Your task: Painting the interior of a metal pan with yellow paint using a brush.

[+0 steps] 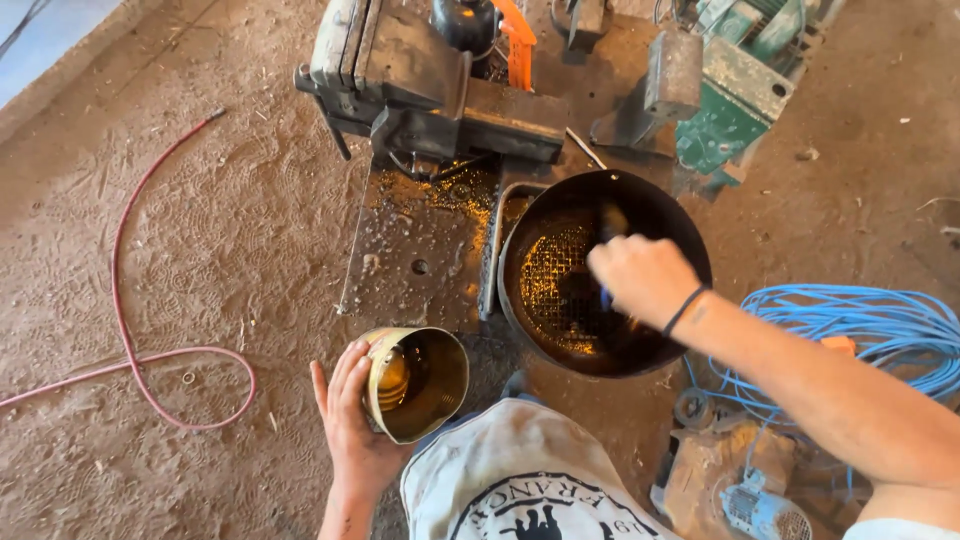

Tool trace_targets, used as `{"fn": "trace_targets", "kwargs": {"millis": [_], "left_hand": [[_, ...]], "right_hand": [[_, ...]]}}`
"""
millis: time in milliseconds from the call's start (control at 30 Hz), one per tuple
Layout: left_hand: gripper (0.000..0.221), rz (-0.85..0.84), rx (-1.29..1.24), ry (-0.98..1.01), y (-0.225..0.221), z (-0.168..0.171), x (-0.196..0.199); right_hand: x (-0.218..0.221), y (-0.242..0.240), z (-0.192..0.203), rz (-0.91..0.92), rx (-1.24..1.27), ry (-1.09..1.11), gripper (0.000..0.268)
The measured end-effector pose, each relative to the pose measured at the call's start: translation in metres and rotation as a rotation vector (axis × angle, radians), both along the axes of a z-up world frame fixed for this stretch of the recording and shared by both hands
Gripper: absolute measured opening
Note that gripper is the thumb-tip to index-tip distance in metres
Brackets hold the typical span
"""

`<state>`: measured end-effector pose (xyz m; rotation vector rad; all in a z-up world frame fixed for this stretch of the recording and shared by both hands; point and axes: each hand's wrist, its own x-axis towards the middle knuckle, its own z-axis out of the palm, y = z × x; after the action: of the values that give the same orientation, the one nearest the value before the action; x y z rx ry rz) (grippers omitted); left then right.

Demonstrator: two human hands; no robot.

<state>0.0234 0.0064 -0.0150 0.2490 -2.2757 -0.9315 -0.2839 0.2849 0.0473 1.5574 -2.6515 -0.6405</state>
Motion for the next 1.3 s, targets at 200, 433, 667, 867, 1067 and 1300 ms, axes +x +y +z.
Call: {"fn": "trace_targets", "kwargs": {"millis": [200,433,667,867,1067,1300], "left_hand": [[0.097,-0.018,0.021,-0.009,0.003,0.001,0.001],[0.102,-0.002,-0.027,-0.010,0.002,-0.003,0.005],[0.097,0.012,-0.013,-0.010,-0.003,-0.006,0.009],[0.097,-0.010,-0.011,0.008,-0.007,-0.002,0.008],[0.095,0.013,-0.034,0.038,-0.018,-0.014,0.000],[0.097,-0.054,0.030,0.019,-0.023,-0.017,-0.011]], "right_hand": [[-0.017,0.008,-0.019,-0.009,0.041,0.030,0.012],[-0.026,0.012,-0.032,0.483,-0.165,0.093,0.014],[0.001,0.002,0.012,-0.319,0.128,-0.260,0.028],[-0.022,0.006,0.034,-0.231,-0.012,-0.152,0.030],[-0.018,0.042,0.028,0.270,-0.241,0.313,0.030],[0.002,0.069,0.008,0.327,-0.161,0.098,0.034]]}}
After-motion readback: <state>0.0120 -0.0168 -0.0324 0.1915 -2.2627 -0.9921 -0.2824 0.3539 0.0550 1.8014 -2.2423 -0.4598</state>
